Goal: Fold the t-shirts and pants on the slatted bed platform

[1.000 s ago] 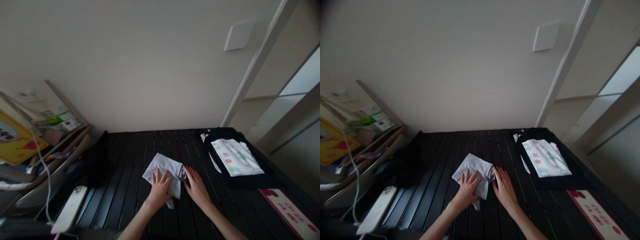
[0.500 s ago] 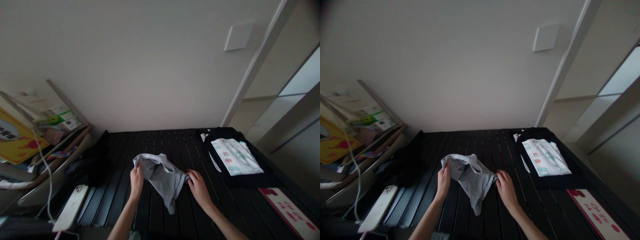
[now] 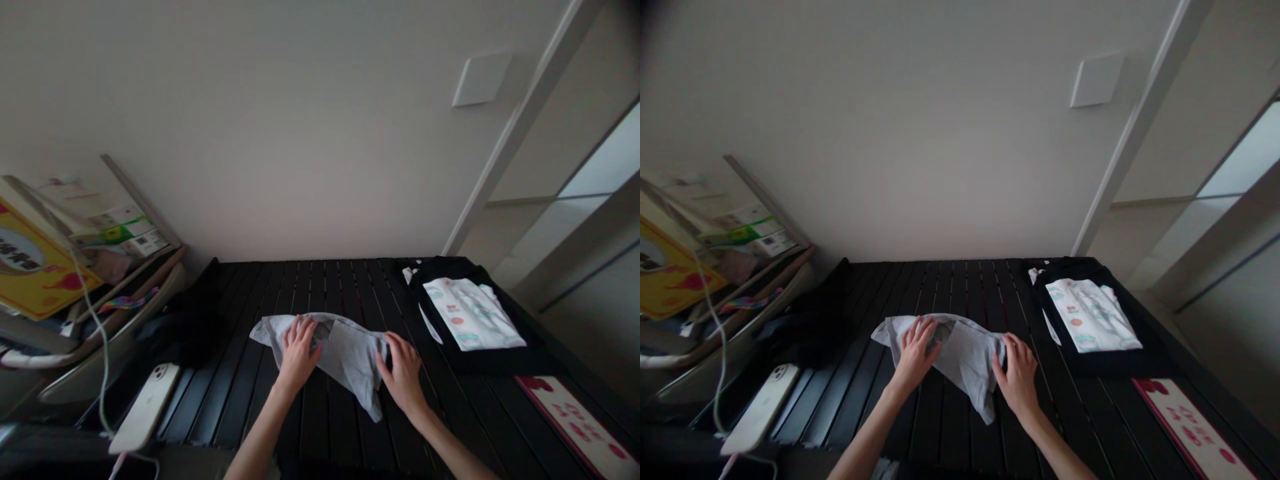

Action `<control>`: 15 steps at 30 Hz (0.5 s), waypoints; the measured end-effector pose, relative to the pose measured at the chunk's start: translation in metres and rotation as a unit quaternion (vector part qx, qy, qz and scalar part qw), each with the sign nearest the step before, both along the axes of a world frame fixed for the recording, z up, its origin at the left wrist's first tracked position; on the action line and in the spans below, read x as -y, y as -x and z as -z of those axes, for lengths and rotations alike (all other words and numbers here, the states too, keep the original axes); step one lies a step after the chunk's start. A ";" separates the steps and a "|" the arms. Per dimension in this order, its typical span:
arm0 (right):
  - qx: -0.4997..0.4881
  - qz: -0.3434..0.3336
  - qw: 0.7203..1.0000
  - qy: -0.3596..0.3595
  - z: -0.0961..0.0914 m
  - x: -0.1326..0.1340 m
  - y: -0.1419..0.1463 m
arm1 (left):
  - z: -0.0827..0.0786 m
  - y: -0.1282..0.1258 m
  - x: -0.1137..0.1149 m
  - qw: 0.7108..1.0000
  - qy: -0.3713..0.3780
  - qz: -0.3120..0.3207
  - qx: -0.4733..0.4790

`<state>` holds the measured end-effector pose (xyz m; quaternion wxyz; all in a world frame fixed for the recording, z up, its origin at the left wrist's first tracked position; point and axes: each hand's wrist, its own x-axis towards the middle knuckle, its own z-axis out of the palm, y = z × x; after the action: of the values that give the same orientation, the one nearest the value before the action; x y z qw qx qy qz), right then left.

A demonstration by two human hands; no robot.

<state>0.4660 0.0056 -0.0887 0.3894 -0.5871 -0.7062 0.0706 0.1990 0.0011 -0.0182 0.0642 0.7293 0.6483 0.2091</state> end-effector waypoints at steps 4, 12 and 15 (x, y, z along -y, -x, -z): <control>0.101 -0.046 0.993 0.027 -0.010 0.029 0.018 | 0.011 0.010 -0.010 0.988 0.059 -0.101 -0.097; 0.172 -0.090 0.979 0.069 -0.023 0.022 0.028 | -0.006 0.037 -0.006 0.974 0.100 -0.118 -0.166; 0.198 -0.075 0.975 0.073 -0.033 -0.006 0.018 | -0.023 0.030 0.006 0.967 0.172 -0.114 -0.148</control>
<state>0.4475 0.0118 -0.0559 0.1917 -0.5614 -0.8044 0.0330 0.1692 -0.0052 0.0051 0.0672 0.6512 0.7559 -0.0097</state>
